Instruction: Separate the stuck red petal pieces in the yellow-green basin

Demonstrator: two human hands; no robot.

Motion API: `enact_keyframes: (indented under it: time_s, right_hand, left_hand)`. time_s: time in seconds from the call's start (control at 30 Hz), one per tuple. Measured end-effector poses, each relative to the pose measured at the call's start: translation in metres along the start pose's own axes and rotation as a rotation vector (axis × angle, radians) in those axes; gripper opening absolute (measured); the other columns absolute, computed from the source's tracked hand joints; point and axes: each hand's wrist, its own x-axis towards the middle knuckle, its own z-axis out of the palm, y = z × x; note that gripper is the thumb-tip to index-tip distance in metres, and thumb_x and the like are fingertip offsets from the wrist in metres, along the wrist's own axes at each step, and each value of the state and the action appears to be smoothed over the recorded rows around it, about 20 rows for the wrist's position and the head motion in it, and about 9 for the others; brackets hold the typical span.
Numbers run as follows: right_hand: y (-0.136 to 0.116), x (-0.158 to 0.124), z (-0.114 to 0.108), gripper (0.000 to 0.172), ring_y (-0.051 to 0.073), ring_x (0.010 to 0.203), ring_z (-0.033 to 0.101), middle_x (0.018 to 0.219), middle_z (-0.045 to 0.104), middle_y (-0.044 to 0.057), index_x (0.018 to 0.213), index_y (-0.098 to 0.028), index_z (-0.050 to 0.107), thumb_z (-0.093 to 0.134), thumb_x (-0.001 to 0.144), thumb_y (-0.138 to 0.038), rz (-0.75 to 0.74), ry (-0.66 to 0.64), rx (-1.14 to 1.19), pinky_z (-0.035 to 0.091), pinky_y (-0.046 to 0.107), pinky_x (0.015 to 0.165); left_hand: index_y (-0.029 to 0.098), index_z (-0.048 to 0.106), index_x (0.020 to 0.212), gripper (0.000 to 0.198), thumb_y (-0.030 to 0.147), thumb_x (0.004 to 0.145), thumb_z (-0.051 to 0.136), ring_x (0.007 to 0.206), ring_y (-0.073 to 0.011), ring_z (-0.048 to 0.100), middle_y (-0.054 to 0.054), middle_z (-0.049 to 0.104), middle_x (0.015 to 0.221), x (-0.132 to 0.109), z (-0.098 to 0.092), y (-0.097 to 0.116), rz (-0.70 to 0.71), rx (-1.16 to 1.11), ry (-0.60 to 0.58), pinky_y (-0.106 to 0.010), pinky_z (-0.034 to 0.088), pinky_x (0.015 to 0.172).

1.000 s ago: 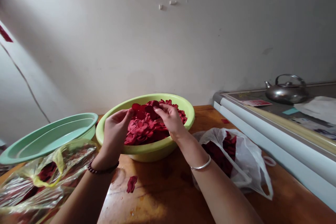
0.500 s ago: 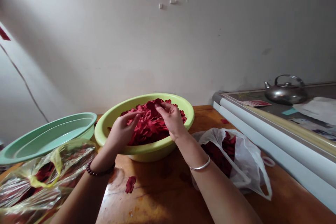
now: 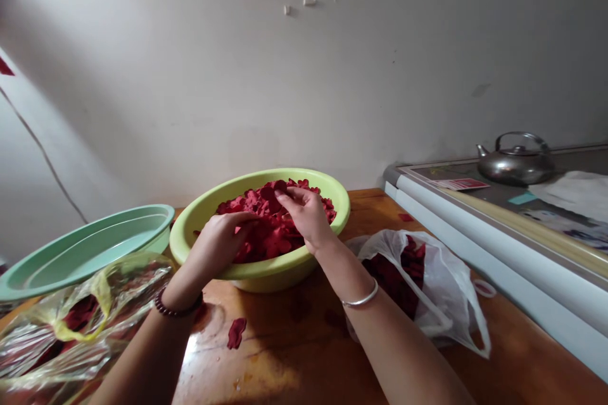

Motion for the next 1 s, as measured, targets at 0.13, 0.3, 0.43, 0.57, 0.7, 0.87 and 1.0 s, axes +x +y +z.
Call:
enact_keyframes:
  time_s: [0.13, 0.3, 0.43, 0.57, 0.7, 0.87, 1.0]
  right_hand:
    - [0.0017, 0.0006, 0.0014, 0.036, 0.018, 0.078, 0.071, 0.084, 0.078, 0.004, 0.08, -0.021, 0.076, 0.087, 0.057, -0.047, -0.019, 0.005, 0.0, 0.058, 0.034, 0.075]
    - [0.0014, -0.0006, 0.0021, 0.03, 0.017, 0.077, 0.07, 0.085, 0.078, 0.003, 0.079, -0.022, 0.077, 0.086, 0.06, -0.044, -0.007, -0.003, 0.002, 0.058, 0.035, 0.079]
    - [0.0039, 0.0003, 0.0012, 0.031, 0.018, 0.08, 0.07, 0.085, 0.077, 0.004, 0.079, -0.022, 0.077, 0.085, 0.061, -0.045, -0.018, -0.019, -0.028, 0.057, 0.036, 0.081]
    - [0.0063, 0.0012, 0.001, 0.034, 0.018, 0.075, 0.069, 0.078, 0.076, 0.003, 0.073, -0.021, 0.074, 0.09, 0.055, -0.046, -0.024, -0.021, -0.053, 0.057, 0.036, 0.078]
    - [0.0058, 0.0005, 0.0023, 0.036, 0.017, 0.067, 0.066, 0.07, 0.074, 0.002, 0.068, -0.021, 0.073, 0.091, 0.051, -0.047, -0.022, -0.095, -0.075, 0.057, 0.035, 0.072]
    - [0.001, -0.0027, 0.0023, 0.034, 0.015, 0.063, 0.064, 0.065, 0.071, 0.001, 0.064, -0.02, 0.071, 0.091, 0.054, -0.046, -0.057, -0.203, -0.118, 0.055, 0.032, 0.067]
    - [-0.0022, -0.0063, 0.0023, 0.034, 0.012, 0.056, 0.059, 0.059, 0.066, -0.001, 0.059, -0.019, 0.068, 0.092, 0.053, -0.044, -0.056, -0.258, -0.127, 0.051, 0.027, 0.057]
  left_hand:
    - [0.023, 0.073, 0.119, 0.041, 0.008, 0.089, 0.048, 0.095, -0.0249, 0.075, -0.007, 0.079, 0.102, 0.0002, 0.004, -0.0029, 0.025, -0.07, 0.09, -0.036, 0.058, 0.087]
    - [0.025, 0.079, 0.101, 0.031, 0.013, 0.085, 0.055, 0.103, -0.0274, 0.072, -0.007, 0.078, 0.107, 0.0021, 0.0013, -0.0058, 0.003, -0.184, 0.266, -0.041, 0.056, 0.094]
    - [0.028, 0.081, 0.088, 0.022, 0.018, 0.081, 0.062, 0.078, -0.0247, 0.074, -0.003, 0.08, 0.084, 0.0022, -0.0018, -0.005, -0.074, -0.282, 0.28, -0.036, 0.057, 0.079]
    - [0.024, 0.08, 0.083, 0.015, 0.031, 0.08, 0.068, 0.076, -0.0258, 0.072, -0.006, 0.079, 0.081, 0.0029, -0.0016, -0.0033, -0.144, -0.311, 0.236, -0.036, 0.055, 0.075]
    - [0.021, 0.076, 0.104, 0.04, 0.049, 0.091, 0.051, 0.098, -0.0283, 0.072, -0.012, 0.078, 0.103, 0.004, -0.0027, 0.0006, -0.085, -0.471, 0.22, -0.041, 0.055, 0.088]
    - [0.017, 0.074, 0.095, 0.033, 0.045, 0.076, 0.07, 0.083, -0.0229, 0.072, -0.01, 0.078, 0.094, 0.0048, -0.0026, 0.0018, 0.057, -0.738, 0.181, -0.034, 0.058, 0.077]
    - [0.018, 0.075, 0.081, 0.024, 0.041, 0.073, 0.073, 0.071, -0.0198, 0.069, -0.008, 0.076, 0.078, 0.0045, -0.0014, -0.0011, 0.045, -0.75, 0.161, -0.029, 0.056, 0.064]
